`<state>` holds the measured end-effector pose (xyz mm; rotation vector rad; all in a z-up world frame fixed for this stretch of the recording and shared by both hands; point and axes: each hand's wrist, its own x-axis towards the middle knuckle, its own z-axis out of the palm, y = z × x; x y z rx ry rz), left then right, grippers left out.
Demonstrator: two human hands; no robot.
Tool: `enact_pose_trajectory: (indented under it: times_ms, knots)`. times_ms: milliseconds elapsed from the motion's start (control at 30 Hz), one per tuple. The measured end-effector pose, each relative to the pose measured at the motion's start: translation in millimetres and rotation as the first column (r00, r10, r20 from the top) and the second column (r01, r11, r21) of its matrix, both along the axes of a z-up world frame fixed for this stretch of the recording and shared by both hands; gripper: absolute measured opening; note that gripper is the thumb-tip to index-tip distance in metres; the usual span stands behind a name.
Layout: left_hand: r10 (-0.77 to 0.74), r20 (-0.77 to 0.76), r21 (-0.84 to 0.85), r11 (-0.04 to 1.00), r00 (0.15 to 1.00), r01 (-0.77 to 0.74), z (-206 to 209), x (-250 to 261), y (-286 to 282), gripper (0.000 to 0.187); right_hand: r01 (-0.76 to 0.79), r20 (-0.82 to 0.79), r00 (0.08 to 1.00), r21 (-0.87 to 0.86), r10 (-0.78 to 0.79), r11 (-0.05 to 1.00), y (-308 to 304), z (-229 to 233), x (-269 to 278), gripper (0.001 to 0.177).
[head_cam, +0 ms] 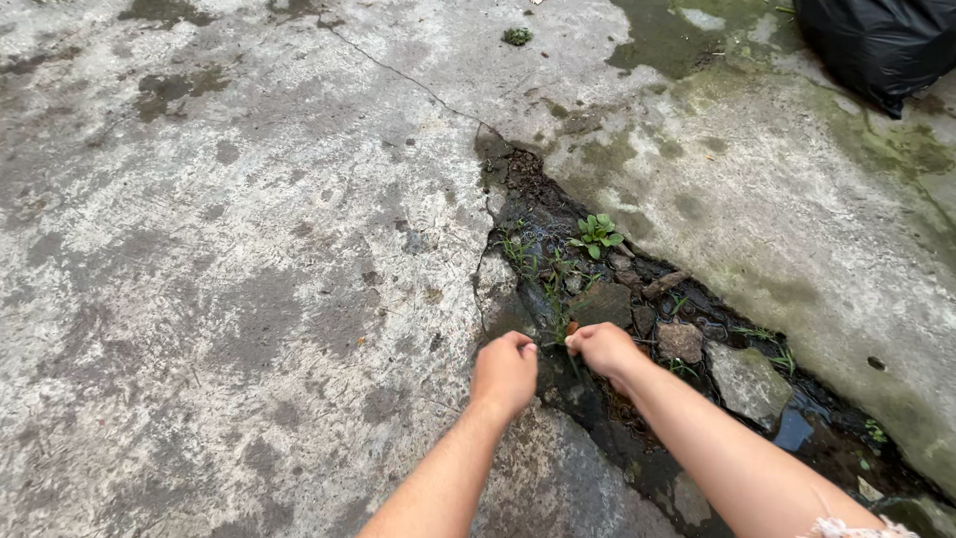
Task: The person pulls weeds from a crack in the pavement by hand, puts them in a trash bag, and then waters potted plants using a bucket filled from a faucet.
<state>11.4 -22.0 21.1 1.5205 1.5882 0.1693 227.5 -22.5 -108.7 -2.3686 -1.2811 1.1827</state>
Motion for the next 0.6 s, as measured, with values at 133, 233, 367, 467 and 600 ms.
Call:
enact_pose_trajectory:
  times_ms: [133, 233, 367, 467, 600]
  knots:
    - [0.017, 0.060, 0.007, 1.000, 0.998, -0.017, -0.8, 7.4, -4.3, 0.027, 0.271, -0.324, 0.904, -0.076, -0.281, 0.960, 3.4, 14.8, 6.1, 0.022]
    - [0.049, 0.080, -0.006, 0.999, 0.996, -0.048, -4.1, 7.4, -6.3, 0.026, 0.215, -0.175, 0.963, 0.036, -0.205, 0.976, 20.8, 68.9, 22.6, 0.025]
    - [0.112, 0.042, 0.057, 0.992, 0.993, -0.114, -20.8, 10.6, 10.1, 0.025, -0.167, 0.174, 0.976, 0.196, 0.134, 0.966, 38.5, 134.8, 28.2, 0.033]
    - [0.147, 0.033, 0.259, 0.954, 0.989, -0.151, -45.9, -4.8, 35.9, 0.026, -0.255, 0.279, 0.939, 0.180, 0.200, 0.950, 36.9, 151.6, -7.3, 0.031]
    - [0.246, 0.012, 0.258, 0.936, 0.969, -0.241, -50.5, -43.5, 60.7, 0.030, -0.270, 0.265, 0.940, 0.193, 0.214, 0.943, 10.7, 163.5, -62.8, 0.028]
